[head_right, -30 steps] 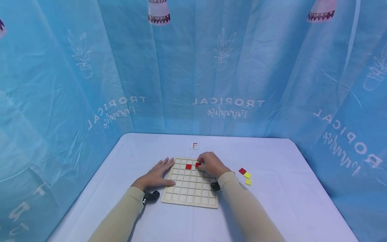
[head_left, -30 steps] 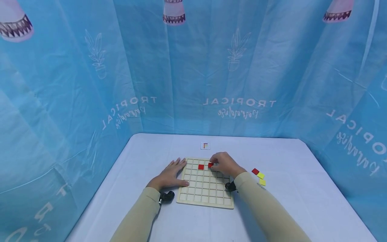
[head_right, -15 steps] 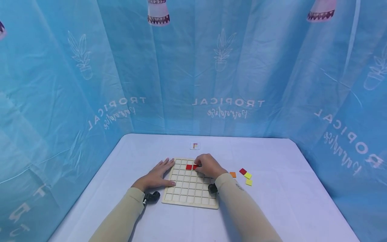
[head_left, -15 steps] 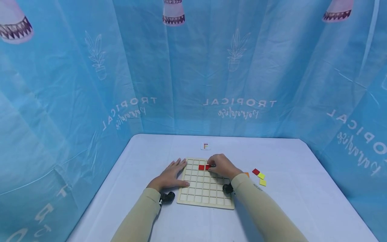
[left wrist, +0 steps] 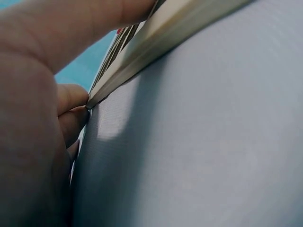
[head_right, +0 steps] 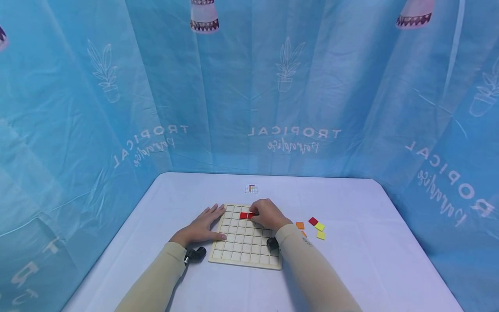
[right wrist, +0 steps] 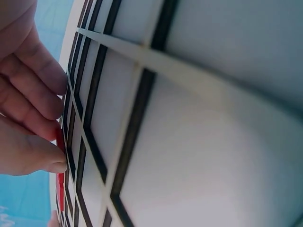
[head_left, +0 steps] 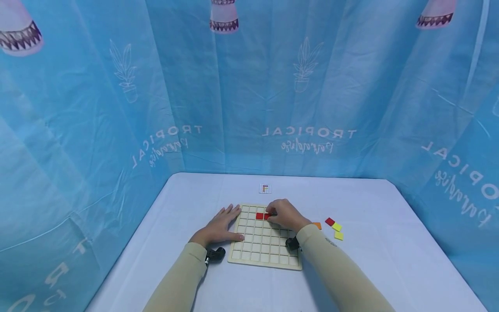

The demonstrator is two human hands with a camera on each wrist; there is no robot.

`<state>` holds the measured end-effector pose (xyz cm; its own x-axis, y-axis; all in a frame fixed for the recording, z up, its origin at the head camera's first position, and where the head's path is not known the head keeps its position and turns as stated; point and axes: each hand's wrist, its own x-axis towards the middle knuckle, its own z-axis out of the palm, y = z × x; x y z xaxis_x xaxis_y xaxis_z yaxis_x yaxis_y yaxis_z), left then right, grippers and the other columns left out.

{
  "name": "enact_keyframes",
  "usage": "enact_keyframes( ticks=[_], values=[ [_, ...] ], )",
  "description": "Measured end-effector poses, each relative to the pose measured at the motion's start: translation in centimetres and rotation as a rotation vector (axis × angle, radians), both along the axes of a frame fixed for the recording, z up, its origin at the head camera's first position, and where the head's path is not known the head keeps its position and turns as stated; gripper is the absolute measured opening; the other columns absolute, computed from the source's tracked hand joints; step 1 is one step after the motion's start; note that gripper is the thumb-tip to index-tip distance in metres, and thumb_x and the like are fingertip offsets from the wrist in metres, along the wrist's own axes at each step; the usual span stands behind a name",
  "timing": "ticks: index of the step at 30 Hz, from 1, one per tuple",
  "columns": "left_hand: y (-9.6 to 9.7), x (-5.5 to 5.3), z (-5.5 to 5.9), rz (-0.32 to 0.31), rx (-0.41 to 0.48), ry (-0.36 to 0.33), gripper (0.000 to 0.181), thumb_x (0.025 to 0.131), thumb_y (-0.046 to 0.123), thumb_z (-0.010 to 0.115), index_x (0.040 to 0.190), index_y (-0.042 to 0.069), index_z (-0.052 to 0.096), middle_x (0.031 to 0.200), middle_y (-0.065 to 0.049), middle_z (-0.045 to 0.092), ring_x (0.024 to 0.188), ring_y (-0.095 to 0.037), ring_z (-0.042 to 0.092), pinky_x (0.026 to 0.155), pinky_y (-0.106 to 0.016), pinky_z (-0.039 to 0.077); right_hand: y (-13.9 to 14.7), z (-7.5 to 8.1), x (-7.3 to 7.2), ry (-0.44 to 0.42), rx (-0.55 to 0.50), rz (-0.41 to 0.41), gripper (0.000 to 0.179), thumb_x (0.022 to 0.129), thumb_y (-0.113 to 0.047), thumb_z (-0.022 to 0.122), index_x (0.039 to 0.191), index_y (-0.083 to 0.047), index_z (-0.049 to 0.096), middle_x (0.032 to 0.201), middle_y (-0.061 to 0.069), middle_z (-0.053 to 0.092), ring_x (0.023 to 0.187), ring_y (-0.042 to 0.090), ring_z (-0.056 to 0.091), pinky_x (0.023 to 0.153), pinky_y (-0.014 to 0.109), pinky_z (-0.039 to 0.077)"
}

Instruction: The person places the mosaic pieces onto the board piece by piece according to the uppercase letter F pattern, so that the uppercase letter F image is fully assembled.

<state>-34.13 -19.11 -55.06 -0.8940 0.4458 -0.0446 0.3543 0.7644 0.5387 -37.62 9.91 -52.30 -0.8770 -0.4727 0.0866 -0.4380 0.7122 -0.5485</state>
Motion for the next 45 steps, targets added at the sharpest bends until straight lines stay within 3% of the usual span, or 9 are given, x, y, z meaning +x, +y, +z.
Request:
enact_keyframes(
  ticks=[7, 14, 21, 29, 45],
  values=[
    [0.1, 0.2, 0.0, 0.009, -0.013, 0.0, 0.119, 0.079, 0.075, 0.076, 0.168, 0.012, 0.03, 0.174, -0.004, 0.02, 0.16, -0.026, 0.005, 0.127, -0.051, 0.008, 0.4, -0.4, 0.0, -0.004, 0.011, -0.021, 0.03, 0.089, -0.013, 0.087, 0.117, -0.006, 0.079, 0.105, -0.002, 0.074, 0.098, 0.013, 0.067, 0.094, 0.037, 0.058],
    [0.0, -0.1, -0.2, 0.0, -0.015, 0.01, 0.118, 0.079, 0.074, 0.077, 0.167, 0.011, 0.031, 0.174, -0.005, 0.021, 0.16, -0.027, 0.006, 0.127, -0.051, 0.009, 1.8, 0.2, 0.1, 0.014, -0.022, -0.069, 0.022, 0.095, -0.015, 0.083, 0.116, -0.008, 0.08, 0.111, 0.0, 0.074, 0.104, 0.017, 0.068, 0.095, 0.041, 0.058],
    [-0.2, -0.1, -0.3, 0.015, -0.031, 0.0, 0.119, 0.078, 0.077, 0.075, 0.168, 0.015, 0.029, 0.174, 0.001, 0.018, 0.16, -0.023, 0.004, 0.127, -0.049, 0.008, 5.2, 1.0, -0.2, 0.018, -0.037, -0.152, 0.022, 0.097, -0.015, 0.08, 0.117, -0.005, 0.079, 0.11, 0.002, 0.073, 0.102, 0.019, 0.067, 0.092, 0.043, 0.058],
    [-0.1, -0.1, -0.4, 0.016, -0.009, 0.013, 0.117, 0.079, 0.074, 0.076, 0.168, 0.013, 0.031, 0.174, -0.003, 0.02, 0.16, -0.028, 0.006, 0.126, -0.055, 0.011, 9.7, 1.1, -0.2, 0.026, -0.005, -0.208, 0.023, 0.098, -0.014, 0.078, 0.119, -0.003, 0.078, 0.109, 0.004, 0.073, 0.102, 0.023, 0.067, 0.091, 0.045, 0.058],
    [-0.2, 0.0, -0.3, 0.003, -0.013, 0.023, 0.117, 0.079, 0.075, 0.075, 0.167, 0.012, 0.031, 0.173, -0.001, 0.021, 0.16, -0.026, 0.006, 0.127, -0.051, 0.009, 16.5, 0.6, 1.0, -0.107, 0.019, -0.362, 0.028, 0.097, -0.018, 0.08, 0.122, -0.005, 0.076, 0.109, 0.006, 0.072, 0.095, 0.025, 0.065, 0.089, 0.043, 0.061]
  ],
)
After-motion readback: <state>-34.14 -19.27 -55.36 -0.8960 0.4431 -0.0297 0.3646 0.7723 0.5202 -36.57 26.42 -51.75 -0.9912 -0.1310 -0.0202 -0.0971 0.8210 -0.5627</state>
